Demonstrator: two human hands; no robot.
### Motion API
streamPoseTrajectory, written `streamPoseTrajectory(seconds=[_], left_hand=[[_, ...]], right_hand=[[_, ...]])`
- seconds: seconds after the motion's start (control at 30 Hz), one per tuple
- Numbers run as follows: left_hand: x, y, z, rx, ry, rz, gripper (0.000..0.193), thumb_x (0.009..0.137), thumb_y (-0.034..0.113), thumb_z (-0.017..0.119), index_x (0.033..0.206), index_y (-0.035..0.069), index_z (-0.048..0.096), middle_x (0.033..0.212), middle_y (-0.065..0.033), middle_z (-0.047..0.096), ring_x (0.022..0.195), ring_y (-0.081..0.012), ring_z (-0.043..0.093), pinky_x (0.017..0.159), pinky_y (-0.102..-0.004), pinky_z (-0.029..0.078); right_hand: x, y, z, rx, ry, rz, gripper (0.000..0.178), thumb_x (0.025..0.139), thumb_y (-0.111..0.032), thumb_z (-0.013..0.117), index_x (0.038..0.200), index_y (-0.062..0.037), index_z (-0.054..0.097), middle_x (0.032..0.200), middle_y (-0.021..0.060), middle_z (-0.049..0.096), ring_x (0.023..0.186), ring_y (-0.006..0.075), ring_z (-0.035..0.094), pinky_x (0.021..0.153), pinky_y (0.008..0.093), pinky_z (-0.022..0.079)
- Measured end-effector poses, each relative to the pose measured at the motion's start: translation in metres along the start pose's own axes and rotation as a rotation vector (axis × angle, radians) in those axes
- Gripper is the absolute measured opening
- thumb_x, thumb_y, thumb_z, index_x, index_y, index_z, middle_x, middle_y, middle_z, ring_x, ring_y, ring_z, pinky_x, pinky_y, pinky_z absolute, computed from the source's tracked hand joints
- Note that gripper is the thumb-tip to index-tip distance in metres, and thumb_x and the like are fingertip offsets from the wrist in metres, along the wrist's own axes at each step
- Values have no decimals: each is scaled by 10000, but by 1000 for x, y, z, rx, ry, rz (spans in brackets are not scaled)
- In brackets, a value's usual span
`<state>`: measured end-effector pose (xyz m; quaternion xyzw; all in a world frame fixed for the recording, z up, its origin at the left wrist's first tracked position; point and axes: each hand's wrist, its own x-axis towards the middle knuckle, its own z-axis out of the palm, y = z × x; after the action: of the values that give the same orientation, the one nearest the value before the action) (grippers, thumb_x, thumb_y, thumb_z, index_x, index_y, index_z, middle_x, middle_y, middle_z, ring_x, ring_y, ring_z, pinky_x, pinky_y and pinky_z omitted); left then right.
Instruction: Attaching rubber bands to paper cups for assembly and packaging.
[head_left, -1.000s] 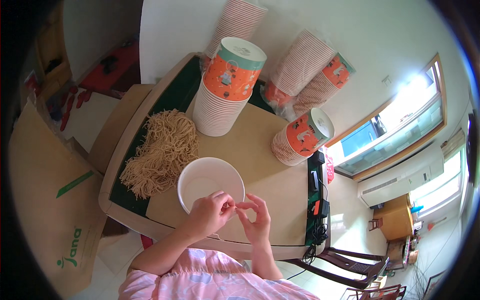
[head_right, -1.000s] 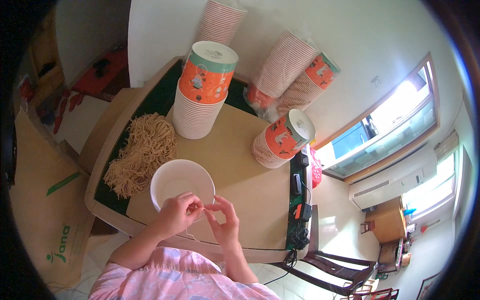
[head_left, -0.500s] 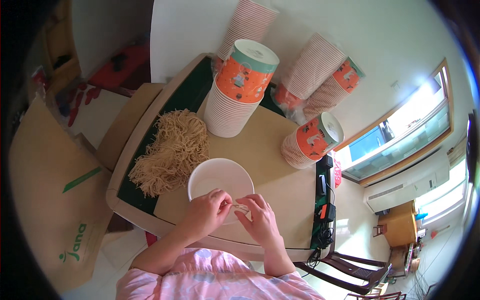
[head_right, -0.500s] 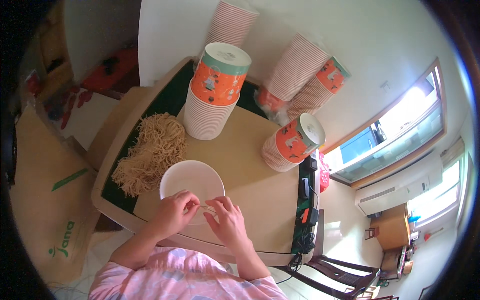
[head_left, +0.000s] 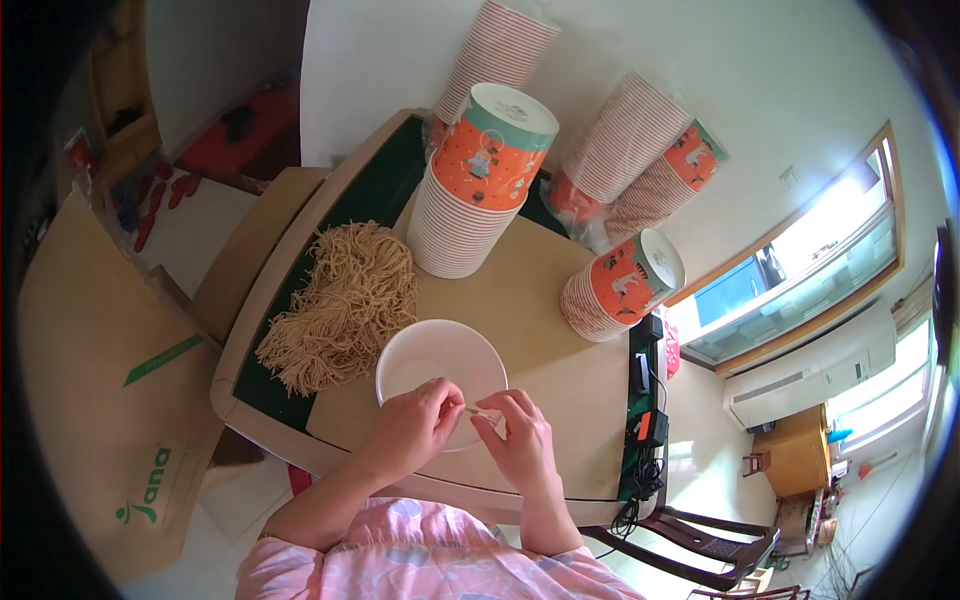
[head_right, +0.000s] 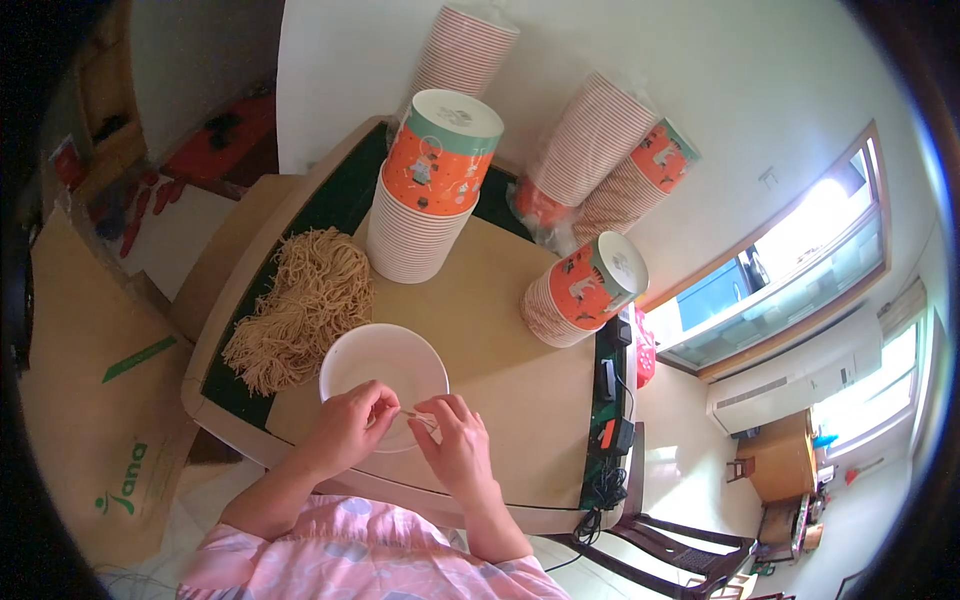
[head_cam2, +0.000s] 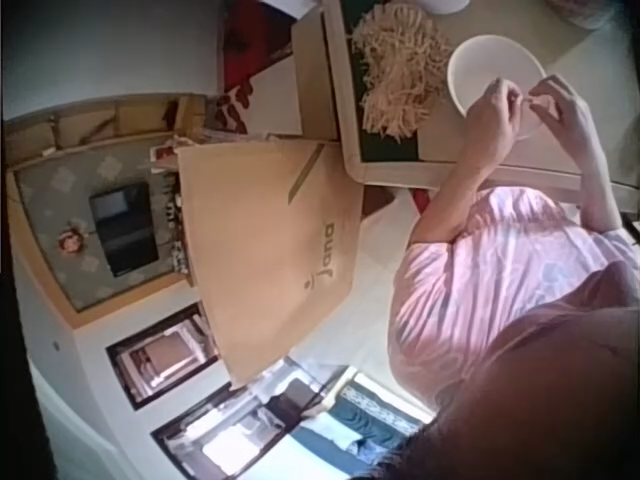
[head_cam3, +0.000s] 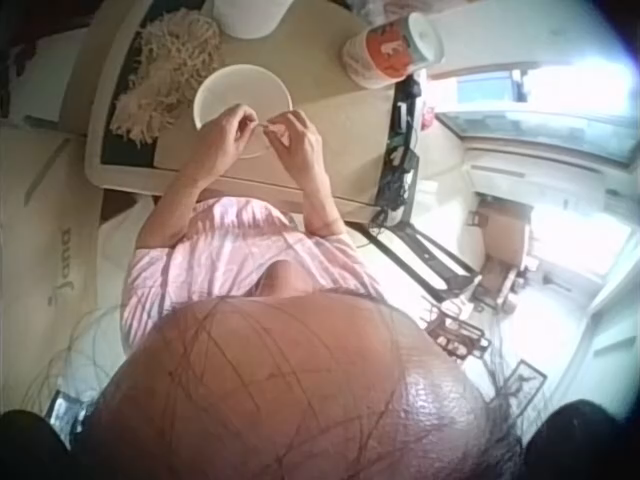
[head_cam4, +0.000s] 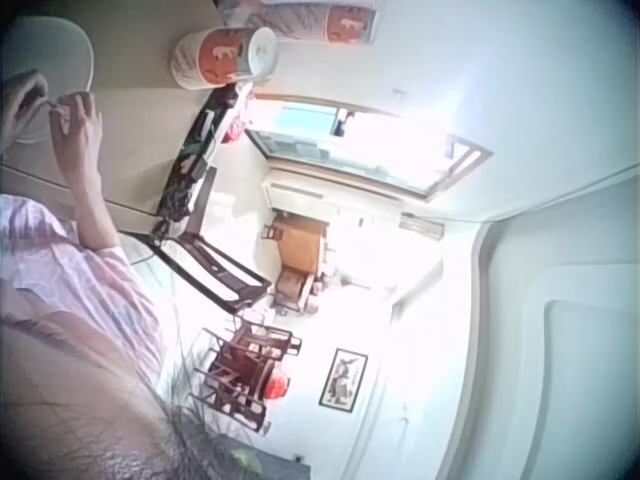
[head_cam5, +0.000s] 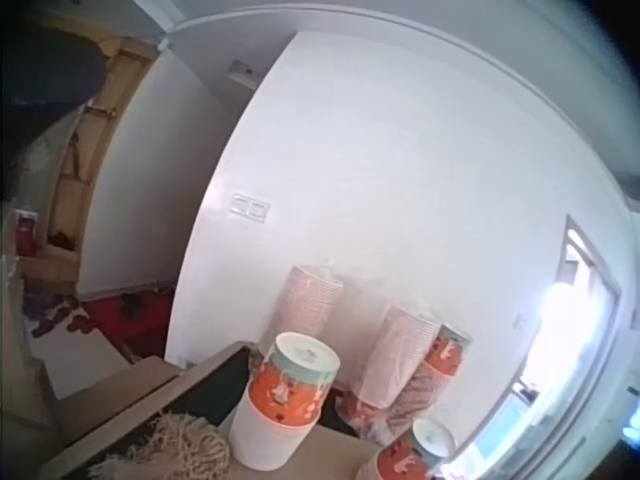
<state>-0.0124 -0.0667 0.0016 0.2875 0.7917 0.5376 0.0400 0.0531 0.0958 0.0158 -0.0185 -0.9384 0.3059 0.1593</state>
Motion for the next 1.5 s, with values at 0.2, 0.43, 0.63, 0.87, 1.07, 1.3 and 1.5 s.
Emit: streamPoseTrajectory(seconds=[0.2,0.43,0.63,0.87,1.07,1.3,1.5], left_hand=[[-1,0,2,-5,0,-13,86,884,95,610,917,46,547,803,-113,644,694,-276,657,599,-377,512],[0,-1,2,-13,-13,-12,98,886,99,611,935,47,543,796,-118,644,695,-294,654,605,-392,508],[0,0,3,-12,-20,-24,101,892,108,610,939,47,545,790,-120,648,696,-295,654,604,-394,505],[0,-4,6,-19,-4,-31,108,899,115,603,949,53,531,769,-116,648,692,-299,654,600,-398,506],[1,-2,5,-7,-14,-31,99,903,106,592,951,52,524,767,-119,647,696,-306,654,599,-403,507],[0,0,4,-6,-24,-44,121,907,95,572,1008,55,518,788,-128,653,729,-318,659,619,-416,514],[2,1,3,24,-52,-23,205,914,74,535,1117,66,509,830,-141,661,770,-323,663,651,-421,522]], right_hand=[[-4,9,2,-7,-105,24,108,830,-169,687,901,-91,662,955,56,639,850,259,627,751,373,469],[-1,2,9,69,-78,43,84,827,-137,674,896,-90,663,954,59,644,837,256,629,742,371,468],[2,0,11,32,-61,25,113,824,-135,682,929,-94,675,925,59,653,817,260,635,730,365,466],[-2,0,12,102,-37,161,121,825,-123,689,931,-72,658,876,80,678,750,239,651,713,346,468],[-4,3,12,109,-24,101,97,830,-103,681,915,-67,649,844,79,670,642,228,612,667,336,458],[-4,4,17,156,43,13,107,846,-96,669,948,-64,673,819,77,655,581,234,568,632,325,440],[-8,11,25,287,100,137,123,849,-49,662,971,-50,650,807,78,648,571,184,547,583,301,462]])
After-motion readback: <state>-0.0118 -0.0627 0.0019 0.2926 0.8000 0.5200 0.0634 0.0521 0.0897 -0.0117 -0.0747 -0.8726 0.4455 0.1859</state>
